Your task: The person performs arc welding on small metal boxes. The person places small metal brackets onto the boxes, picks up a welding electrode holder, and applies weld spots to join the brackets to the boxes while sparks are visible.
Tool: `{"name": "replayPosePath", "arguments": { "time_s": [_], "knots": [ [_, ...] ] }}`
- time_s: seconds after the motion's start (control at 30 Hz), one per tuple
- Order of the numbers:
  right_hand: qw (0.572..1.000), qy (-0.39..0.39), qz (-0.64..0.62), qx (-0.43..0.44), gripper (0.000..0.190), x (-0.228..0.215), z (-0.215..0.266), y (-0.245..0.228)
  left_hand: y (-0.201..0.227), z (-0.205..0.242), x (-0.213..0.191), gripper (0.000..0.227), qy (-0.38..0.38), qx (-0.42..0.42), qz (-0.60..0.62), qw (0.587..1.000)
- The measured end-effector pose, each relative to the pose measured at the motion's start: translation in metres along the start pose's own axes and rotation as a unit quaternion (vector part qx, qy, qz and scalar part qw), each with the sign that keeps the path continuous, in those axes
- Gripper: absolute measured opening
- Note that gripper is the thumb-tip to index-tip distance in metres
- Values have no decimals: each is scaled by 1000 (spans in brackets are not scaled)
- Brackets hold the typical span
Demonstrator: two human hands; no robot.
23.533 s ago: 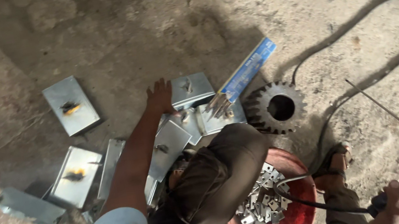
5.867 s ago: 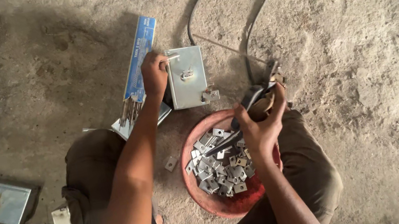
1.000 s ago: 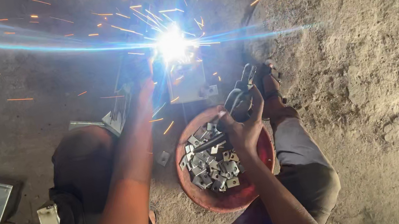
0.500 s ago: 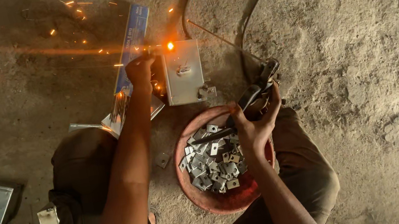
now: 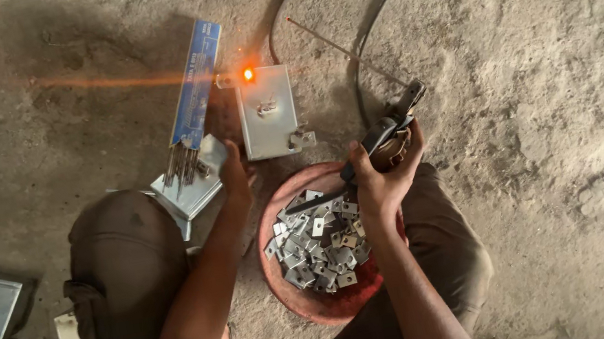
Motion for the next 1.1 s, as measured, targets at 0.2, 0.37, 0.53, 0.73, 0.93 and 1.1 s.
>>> {"name": "replayPosePath", "arguments": {
  "time_s": [0.2,0.37,0.53,0.73,0.93,1.1],
  "knots": [
    [994,-16,-83,69,89,-5,-2,8,39,29,27,48,-98,58,-25,993],
    [1000,16,-5,24,89,-12,-1,-6,201,117,24,56,8,476,-262,840],
    [997,39,58,42,93,-16,1,-12,321,189,81,53,-122,582,-444,671],
    [985,15,167,-39,93,-2,23,-31,345,93,61,42,-195,256,-508,799],
    [968,-34,223,-109,98,23,45,-48,311,-17,12,27,-228,83,-297,923],
    [963,-64,229,-131,96,48,51,-51,322,-57,-7,37,-149,179,-259,937]
  ]
}}
Point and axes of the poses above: each hand's wrist, its own z-axis away from the middle knuckle, its own x-axis out of the palm, y = z × x, the point moved 10 cm from there along -z, towards the middle knuckle, and after that the axes turned 10 degrees about x, right-handed, at the moved point
